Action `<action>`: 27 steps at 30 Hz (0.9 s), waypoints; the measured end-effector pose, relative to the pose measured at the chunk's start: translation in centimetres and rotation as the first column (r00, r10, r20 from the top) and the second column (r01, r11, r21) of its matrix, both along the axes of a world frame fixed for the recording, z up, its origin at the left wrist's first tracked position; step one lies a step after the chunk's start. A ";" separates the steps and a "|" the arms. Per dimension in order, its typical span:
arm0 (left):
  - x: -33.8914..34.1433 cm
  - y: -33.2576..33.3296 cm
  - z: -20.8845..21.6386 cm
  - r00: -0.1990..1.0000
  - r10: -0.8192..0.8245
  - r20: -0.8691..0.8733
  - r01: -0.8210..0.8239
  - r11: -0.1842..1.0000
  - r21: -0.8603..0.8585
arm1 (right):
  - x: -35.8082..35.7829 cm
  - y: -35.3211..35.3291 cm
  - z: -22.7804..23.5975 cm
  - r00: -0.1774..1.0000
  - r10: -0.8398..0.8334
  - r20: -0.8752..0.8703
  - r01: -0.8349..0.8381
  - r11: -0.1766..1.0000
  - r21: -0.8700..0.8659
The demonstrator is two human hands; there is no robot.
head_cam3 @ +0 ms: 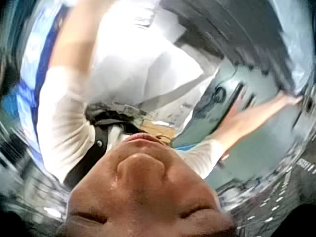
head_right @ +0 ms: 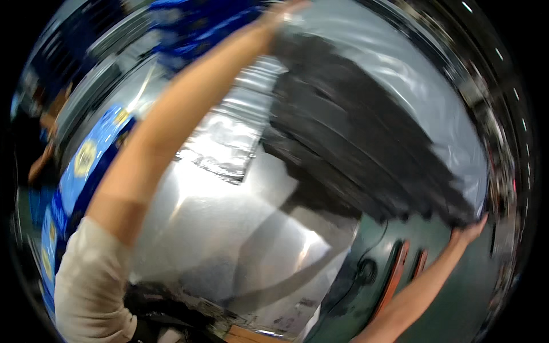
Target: The person places a blue package of tissue paper into a grey plastic shipping bag, removes the adhesive strip to seal the bag by hand, and stacks the completed package on a metal table.
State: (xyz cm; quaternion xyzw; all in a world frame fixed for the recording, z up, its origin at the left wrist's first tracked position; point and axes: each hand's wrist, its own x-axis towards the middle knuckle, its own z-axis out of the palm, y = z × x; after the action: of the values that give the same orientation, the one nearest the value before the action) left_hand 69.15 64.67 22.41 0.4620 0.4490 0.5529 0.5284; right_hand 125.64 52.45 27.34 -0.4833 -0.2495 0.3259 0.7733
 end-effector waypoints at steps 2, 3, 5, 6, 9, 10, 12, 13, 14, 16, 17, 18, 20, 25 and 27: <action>-1.1 -2.7 -3.0 0.996 0.033 -0.079 -0.034 0.999 -0.004 | -5.4 -1.2 -3.9 1.000 0.031 0.006 -0.029 0.987 -0.157; -1.6 -4.8 -3.1 0.995 0.006 -0.100 -0.004 1.000 0.022 | -0.1 -2.3 -6.1 0.943 0.015 0.332 0.035 0.989 -0.143; -5.3 -11.1 -4.8 0.975 -0.093 -0.203 0.104 0.994 0.043 | -5.1 -9.1 -8.7 0.868 -0.243 0.433 0.366 0.903 -0.227; -8.8 -14.9 -5.5 0.959 -0.100 -0.266 0.120 0.991 0.061 | -12.2 -13.2 -9.3 0.800 -0.242 0.549 0.432 0.868 -0.247; -27.0 -26.6 -13.4 0.797 0.245 -0.551 -0.165 0.968 0.191 | -23.6 -25.0 -15.7 0.953 0.304 0.004 -0.246 0.779 -0.576; -34.3 -31.6 -14.4 0.672 0.370 -0.642 -0.454 0.890 0.038 | -26.5 -31.4 -19.0 0.616 0.350 0.706 0.016 0.890 -0.455; -50.6 -43.4 -18.7 0.146 0.665 -0.732 -0.811 0.504 0.296 | -25.2 -41.2 -28.8 0.597 0.604 0.529 0.017 0.649 -0.761; -57.9 -49.6 -17.1 0.011 0.500 -0.866 -0.808 0.515 0.287 | -29.8 -46.0 -29.6 0.404 0.709 0.579 0.042 0.618 -0.785; -64.6 -54.3 -17.1 -0.150 0.408 -0.900 -0.805 0.478 0.351 | -34.1 -50.0 -30.3 0.484 0.721 0.495 -0.043 0.585 -0.810; -74.0 -62.6 -17.4 0.084 0.087 -0.993 -0.880 0.475 -0.033 | -40.8 -57.5 -33.4 0.606 0.738 0.296 -0.221 0.514 -0.829; -76.0 -65.0 -18.9 0.186 -0.069 -0.980 -0.885 0.420 -0.198 | -43.7 -61.3 -34.0 0.653 0.732 0.192 -0.290 0.477 -0.830; -77.0 -64.5 -20.6 0.326 -0.058 -0.944 -0.826 0.468 -0.314 | -47.7 -63.4 -34.6 0.696 0.713 -0.090 -0.562 0.462 -0.686; -80.2 -65.1 -22.2 0.480 -0.157 -0.863 -0.663 0.579 -0.474 | -62.7 -61.6 -31.6 0.569 0.807 -0.158 -0.625 0.300 -0.721; -73.3 -63.2 -23.6 0.686 -0.324 -0.651 -0.352 0.636 -0.687 | -85.0 -55.9 -33.9 0.181 0.877 0.444 -0.332 0.480 -0.812; -70.5 -64.8 -33.7 0.423 0.126 -0.897 -0.692 0.683 -0.231 | -89.4 -52.1 -32.7 0.256 0.858 0.445 -0.272 0.506 -0.819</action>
State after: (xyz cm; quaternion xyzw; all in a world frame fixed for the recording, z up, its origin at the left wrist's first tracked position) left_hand -1.37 -0.10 -11.28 0.3481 0.8888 0.2203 0.2010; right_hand 36.23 0.37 -5.32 -0.6497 -0.6320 0.3872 0.1693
